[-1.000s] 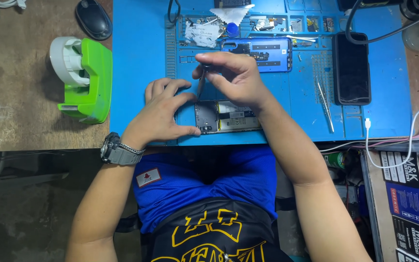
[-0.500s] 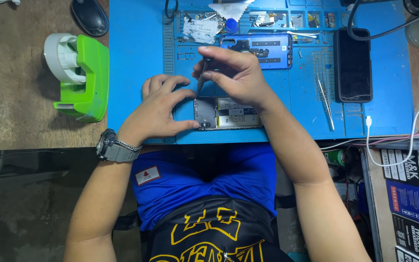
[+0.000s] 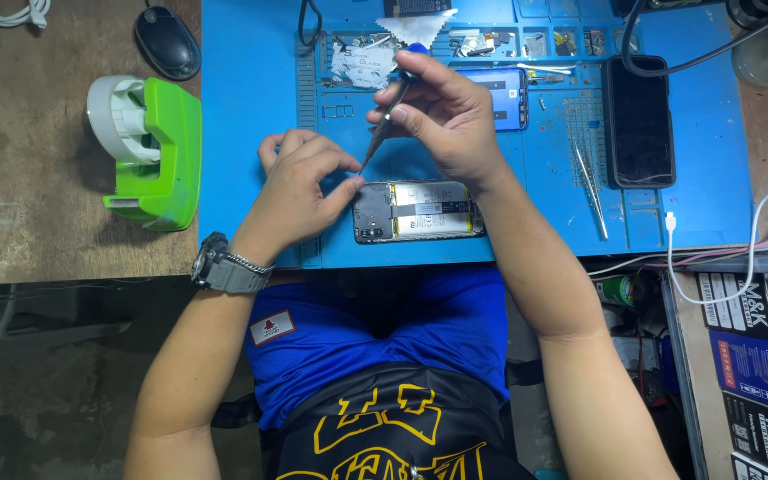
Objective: The person uses tweezers to remove a small internal component from a disassembled smartphone lying on a blue mat. They then use a screwdriver to unscrew and remove a metal bracket from the device's interior, placing the parts on the workbench.
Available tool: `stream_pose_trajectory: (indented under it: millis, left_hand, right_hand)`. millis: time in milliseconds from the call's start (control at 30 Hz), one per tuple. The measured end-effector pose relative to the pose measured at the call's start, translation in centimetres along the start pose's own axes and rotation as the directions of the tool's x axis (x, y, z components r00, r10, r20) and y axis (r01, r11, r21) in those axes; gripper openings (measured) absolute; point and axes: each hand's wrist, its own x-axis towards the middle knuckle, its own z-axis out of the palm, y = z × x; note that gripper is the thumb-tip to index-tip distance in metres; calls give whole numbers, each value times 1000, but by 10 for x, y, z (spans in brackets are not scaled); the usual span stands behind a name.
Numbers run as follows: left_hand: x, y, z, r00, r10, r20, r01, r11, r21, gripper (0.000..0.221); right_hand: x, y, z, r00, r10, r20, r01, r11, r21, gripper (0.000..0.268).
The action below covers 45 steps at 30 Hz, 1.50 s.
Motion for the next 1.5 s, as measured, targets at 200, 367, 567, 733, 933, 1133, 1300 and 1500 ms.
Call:
stream_pose_trajectory:
  millis: [200, 367, 567, 733, 933, 1133, 1300, 1500]
  left_hand:
    - [26, -5, 10, 995, 99, 23, -101, 985, 138, 7]
    - [53, -20, 29, 983, 182, 15, -179, 946, 271, 9]
    - [63, -31, 41, 981, 192, 27, -192, 944, 270, 7]
    - [55, -31, 27, 987, 157, 19, -157, 963, 220, 14]
    - [23, -13, -13, 992, 108, 69, -114, 990, 84, 26]
    - [-16, -11, -12, 937, 25, 349, -22, 1000, -14, 80]
    - [-24, -9, -8, 966, 68, 248, -57, 997, -53, 68]
    - [-26, -15, -3, 972, 93, 216, -83, 995, -55, 67]
  right_hand:
    - [4, -3, -18, 995, -66, -79, 55, 990, -128, 46]
    - [5, 10, -45, 968, -92, -232, 41, 976, -216, 44]
    - [5, 13, -51, 962, -101, -252, 32, 963, -266, 41]
    - [7, 11, -50, 969, -115, -218, 57, 965, -255, 36]
    - [3, 1, -32, 991, -93, -97, 76, 983, -166, 45]
    - [-6, -5, 3, 994, 85, 62, -82, 996, -47, 46]
    - [-9, -5, 12, 993, 75, 90, -65, 992, -108, 44]
    - [-7, -5, 16, 992, 50, 112, -35, 990, -136, 42]
